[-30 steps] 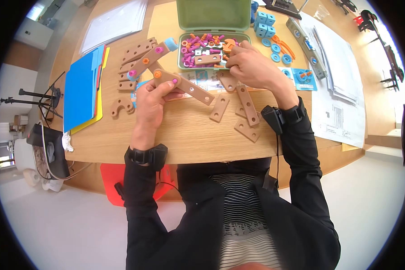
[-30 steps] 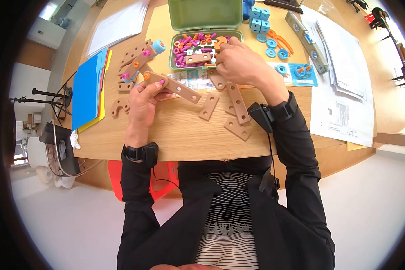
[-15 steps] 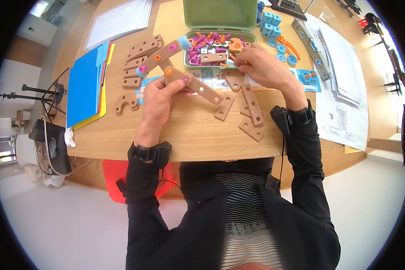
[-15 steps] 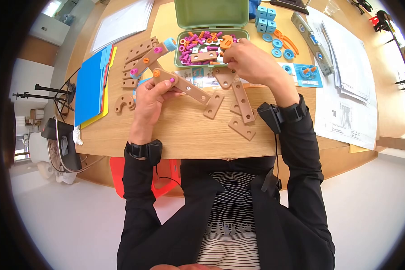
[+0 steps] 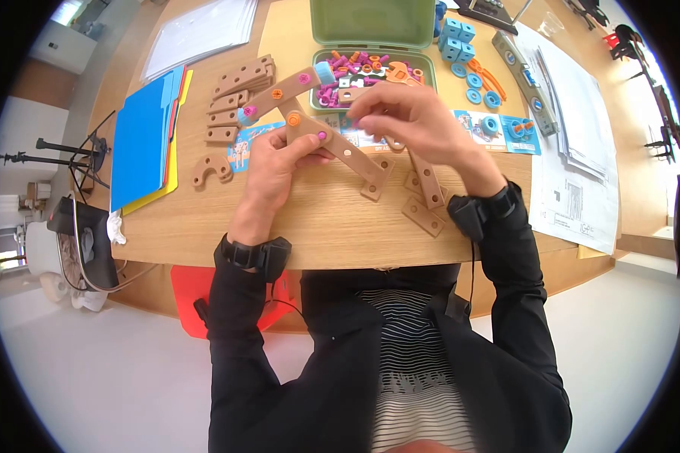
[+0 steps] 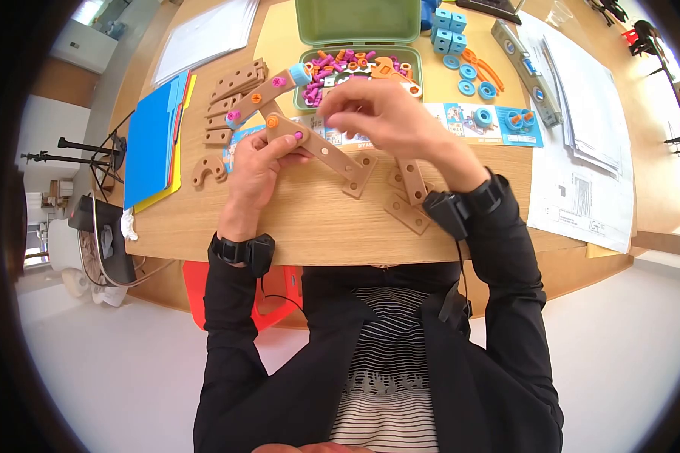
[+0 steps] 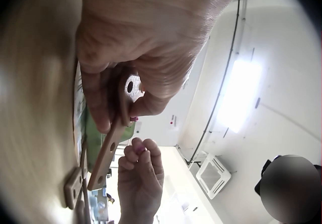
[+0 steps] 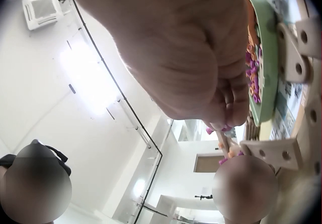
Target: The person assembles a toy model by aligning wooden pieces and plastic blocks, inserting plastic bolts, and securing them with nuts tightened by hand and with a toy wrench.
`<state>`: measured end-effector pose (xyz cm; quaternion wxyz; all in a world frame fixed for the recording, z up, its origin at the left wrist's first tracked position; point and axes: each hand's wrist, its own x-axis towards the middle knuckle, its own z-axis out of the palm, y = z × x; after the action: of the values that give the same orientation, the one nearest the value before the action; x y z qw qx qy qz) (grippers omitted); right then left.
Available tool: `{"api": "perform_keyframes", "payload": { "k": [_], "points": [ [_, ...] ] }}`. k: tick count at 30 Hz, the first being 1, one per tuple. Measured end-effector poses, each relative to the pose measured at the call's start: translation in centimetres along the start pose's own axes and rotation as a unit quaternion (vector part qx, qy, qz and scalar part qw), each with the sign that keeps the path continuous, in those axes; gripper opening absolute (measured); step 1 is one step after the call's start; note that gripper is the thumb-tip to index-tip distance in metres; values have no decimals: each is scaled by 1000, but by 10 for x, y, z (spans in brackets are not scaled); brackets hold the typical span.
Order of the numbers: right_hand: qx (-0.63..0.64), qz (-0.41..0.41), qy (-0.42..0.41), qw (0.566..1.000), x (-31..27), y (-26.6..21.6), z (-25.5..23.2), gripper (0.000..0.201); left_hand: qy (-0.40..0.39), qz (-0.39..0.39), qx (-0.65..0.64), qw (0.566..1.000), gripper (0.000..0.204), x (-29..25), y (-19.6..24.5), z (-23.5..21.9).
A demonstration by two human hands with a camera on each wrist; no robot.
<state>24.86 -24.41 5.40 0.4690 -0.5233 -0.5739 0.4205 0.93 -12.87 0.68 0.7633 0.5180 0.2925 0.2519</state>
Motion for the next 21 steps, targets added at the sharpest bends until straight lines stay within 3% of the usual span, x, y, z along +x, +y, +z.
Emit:
{"api": "perform_keyframes", "payload": {
  "k": [4, 10, 21],
  "points": [
    [-64, -87, 42, 993, 1, 11, 38, 14, -18, -6, -5, 1000, 23, 0, -1, -1],
    [-146, -210, 93, 962, 7, 23, 51, 11, -38, -7, 45, 998, 30, 0, -4, -1],
    [-204, -193, 103, 954, 4, 28, 54, 13, -46, -25, 18, 998, 28, 2, -10, -2]
  ]
}}
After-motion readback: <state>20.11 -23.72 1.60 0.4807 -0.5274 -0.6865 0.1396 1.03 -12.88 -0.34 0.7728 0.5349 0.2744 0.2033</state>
